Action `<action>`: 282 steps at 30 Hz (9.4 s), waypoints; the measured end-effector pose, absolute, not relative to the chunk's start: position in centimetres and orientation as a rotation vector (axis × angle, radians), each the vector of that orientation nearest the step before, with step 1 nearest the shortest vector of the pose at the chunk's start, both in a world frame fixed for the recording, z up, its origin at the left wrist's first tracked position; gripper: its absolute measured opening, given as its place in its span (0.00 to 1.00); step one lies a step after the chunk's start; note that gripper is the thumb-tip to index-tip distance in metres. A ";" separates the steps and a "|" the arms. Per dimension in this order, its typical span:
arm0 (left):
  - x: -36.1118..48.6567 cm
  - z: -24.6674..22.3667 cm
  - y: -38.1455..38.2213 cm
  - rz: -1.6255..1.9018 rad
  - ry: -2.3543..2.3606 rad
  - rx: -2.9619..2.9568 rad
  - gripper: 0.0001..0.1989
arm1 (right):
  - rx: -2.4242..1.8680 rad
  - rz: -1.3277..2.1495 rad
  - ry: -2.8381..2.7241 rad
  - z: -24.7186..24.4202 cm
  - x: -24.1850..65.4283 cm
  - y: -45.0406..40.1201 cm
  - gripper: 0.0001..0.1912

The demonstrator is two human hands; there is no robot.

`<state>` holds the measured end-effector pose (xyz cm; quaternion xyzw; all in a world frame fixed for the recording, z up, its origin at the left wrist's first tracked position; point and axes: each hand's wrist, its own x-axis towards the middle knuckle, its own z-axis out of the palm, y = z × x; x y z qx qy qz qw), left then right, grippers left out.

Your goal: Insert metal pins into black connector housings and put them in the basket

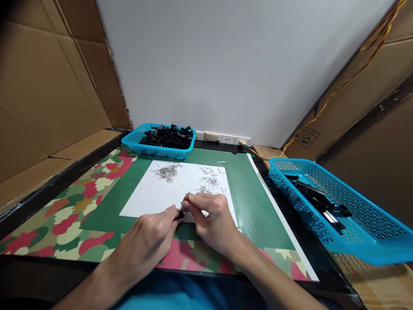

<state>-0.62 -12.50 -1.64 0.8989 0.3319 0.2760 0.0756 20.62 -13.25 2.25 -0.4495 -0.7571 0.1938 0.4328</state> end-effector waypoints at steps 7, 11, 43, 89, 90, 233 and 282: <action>-0.4 -1.3 -12.5 0.753 1.082 2.702 0.17 | -1.136 0.489 -1.888 2.3 20.3 -13.0 0.21; 0.0 -1.0 -12.9 0.757 1.147 2.706 0.12 | -1.175 0.581 -1.822 2.9 20.4 -12.8 0.19; 0.5 -0.4 -13.2 0.834 1.070 2.724 0.21 | -1.016 0.389 -1.859 2.1 19.8 -13.1 0.17; -0.4 2.0 -15.2 1.535 0.927 1.815 0.12 | -1.030 -0.086 -2.133 2.6 21.7 -13.0 0.09; -0.4 2.0 -15.3 1.540 0.928 1.802 0.12 | -1.041 -0.082 -2.142 2.6 21.7 -12.9 0.09; -1.4 -1.0 -13.5 1.472 1.088 2.255 0.14 | -1.252 0.850 -1.464 3.0 17.0 -14.1 0.17; -1.6 0.3 -13.1 1.051 1.345 1.844 0.08 | -1.437 0.675 -2.503 5.2 18.1 -15.6 0.10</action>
